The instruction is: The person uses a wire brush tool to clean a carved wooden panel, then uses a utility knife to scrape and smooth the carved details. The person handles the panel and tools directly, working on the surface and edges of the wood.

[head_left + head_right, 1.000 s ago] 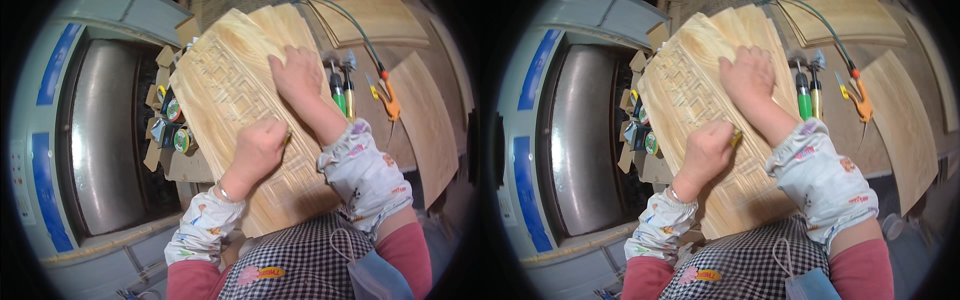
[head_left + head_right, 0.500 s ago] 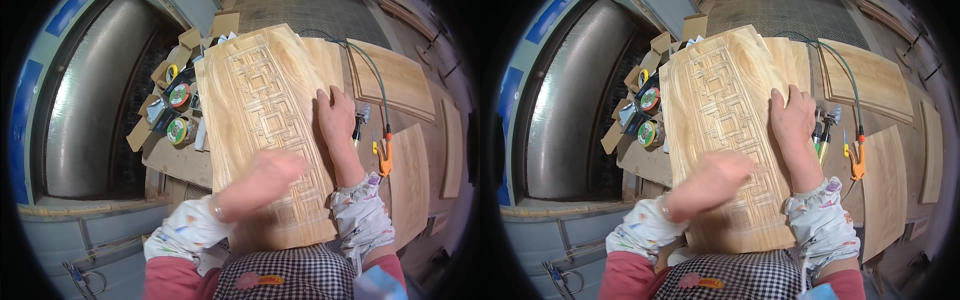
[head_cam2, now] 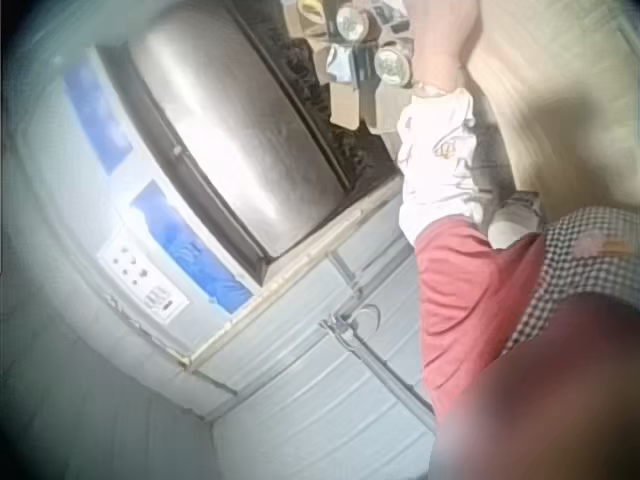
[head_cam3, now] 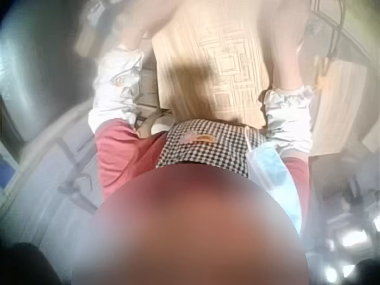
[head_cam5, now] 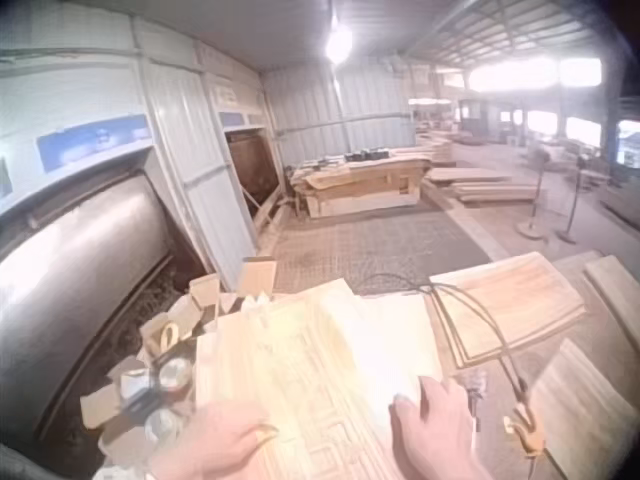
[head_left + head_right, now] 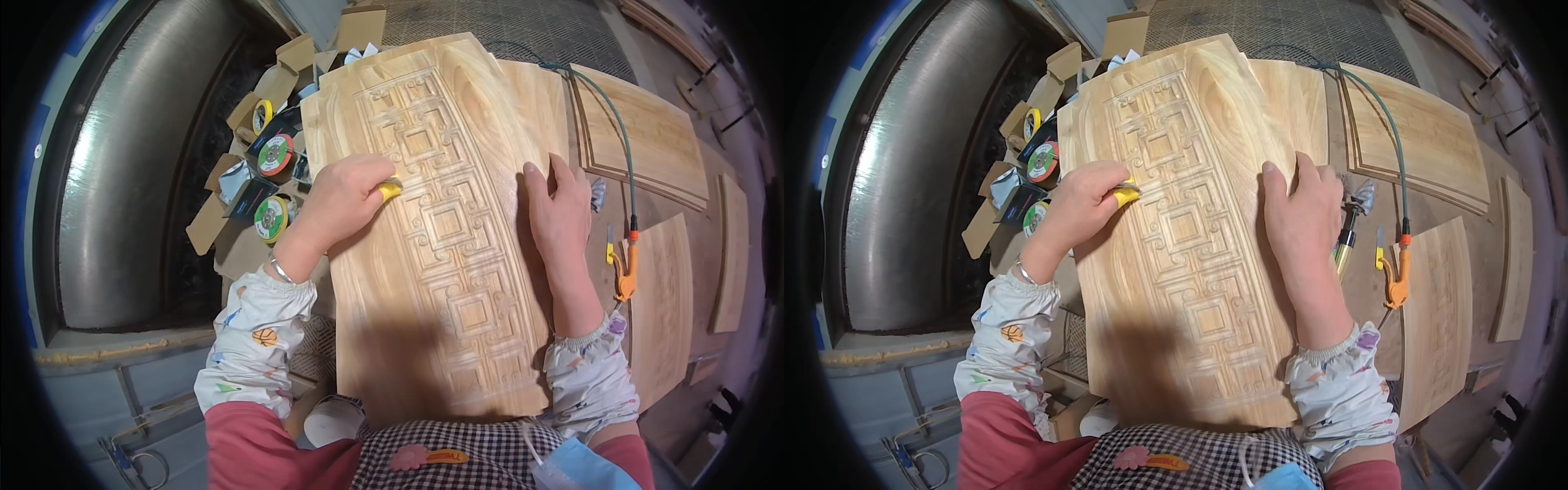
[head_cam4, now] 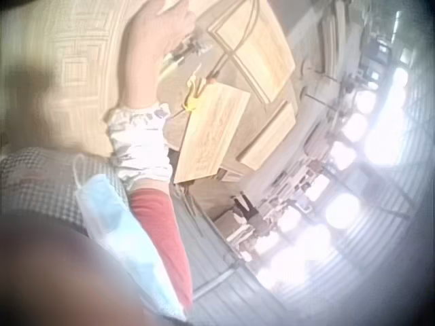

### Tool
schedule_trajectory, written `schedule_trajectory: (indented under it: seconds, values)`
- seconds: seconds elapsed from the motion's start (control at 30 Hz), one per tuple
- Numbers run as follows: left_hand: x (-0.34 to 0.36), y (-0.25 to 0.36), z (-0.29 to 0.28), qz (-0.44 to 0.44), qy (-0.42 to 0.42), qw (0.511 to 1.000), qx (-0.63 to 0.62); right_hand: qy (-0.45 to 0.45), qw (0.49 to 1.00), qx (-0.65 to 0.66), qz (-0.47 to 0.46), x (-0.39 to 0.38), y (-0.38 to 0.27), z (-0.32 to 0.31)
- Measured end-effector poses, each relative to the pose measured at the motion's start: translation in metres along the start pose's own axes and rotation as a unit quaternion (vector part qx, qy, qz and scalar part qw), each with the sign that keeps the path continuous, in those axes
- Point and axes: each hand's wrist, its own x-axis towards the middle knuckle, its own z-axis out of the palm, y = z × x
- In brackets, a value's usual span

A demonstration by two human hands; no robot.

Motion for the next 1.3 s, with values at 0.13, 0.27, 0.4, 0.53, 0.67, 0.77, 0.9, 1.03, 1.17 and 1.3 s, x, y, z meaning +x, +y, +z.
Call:
schedule_trajectory:
  seconds: [0.13, 0.27, 0.4, 0.53, 0.67, 0.77, 0.9, 1.03, 1.17, 1.3]
  values:
    - [0.005, 0.001, 0.019, 0.061, 0.077, 0.995, -0.020, 0.013, 1.000, 0.001, -0.023, 0.000, 0.001, 0.003]
    - [0.023, 0.013, 0.034, 0.088, 0.113, 0.989, -0.031, 0.017, 0.999, 0.015, -0.028, 0.000, 0.002, 0.003]
    - [0.028, -0.009, 0.019, 0.043, 0.074, 0.994, -0.070, 0.019, 0.999, 0.011, -0.031, 0.000, 0.004, 0.002]
    - [0.040, -0.010, 0.022, 0.042, 0.079, 0.996, -0.021, 0.015, 1.000, 0.012, -0.024, -0.001, 0.000, 0.000]
    - [0.055, 0.001, 0.042, 0.101, 0.135, 0.986, -0.016, 0.028, 0.998, -0.004, -0.055, -0.001, 0.001, 0.005]
    - [0.057, -0.005, 0.031, 0.113, 0.065, 0.991, -0.016, 0.014, 0.999, 0.009, -0.050, -0.003, 0.004, 0.000]
    - [0.050, -0.004, 0.028, 0.092, 0.076, 0.993, 0.014, 0.021, 0.999, -0.003, -0.044, -0.004, 0.000, 0.002]
    - [0.059, 0.005, 0.037, 0.065, 0.106, 0.990, -0.069, -0.005, 0.999, 0.006, -0.037, -0.004, -0.005, -0.001]
    - [0.041, 0.010, 0.023, 0.069, 0.017, 0.996, -0.063, 0.013, 0.999, 0.014, -0.037, -0.002, 0.005, 0.002]
    - [0.046, 0.015, 0.041, 0.097, 0.068, 0.991, -0.064, 0.029, 0.999, -0.003, -0.038, -0.001, -0.002, 0.004]
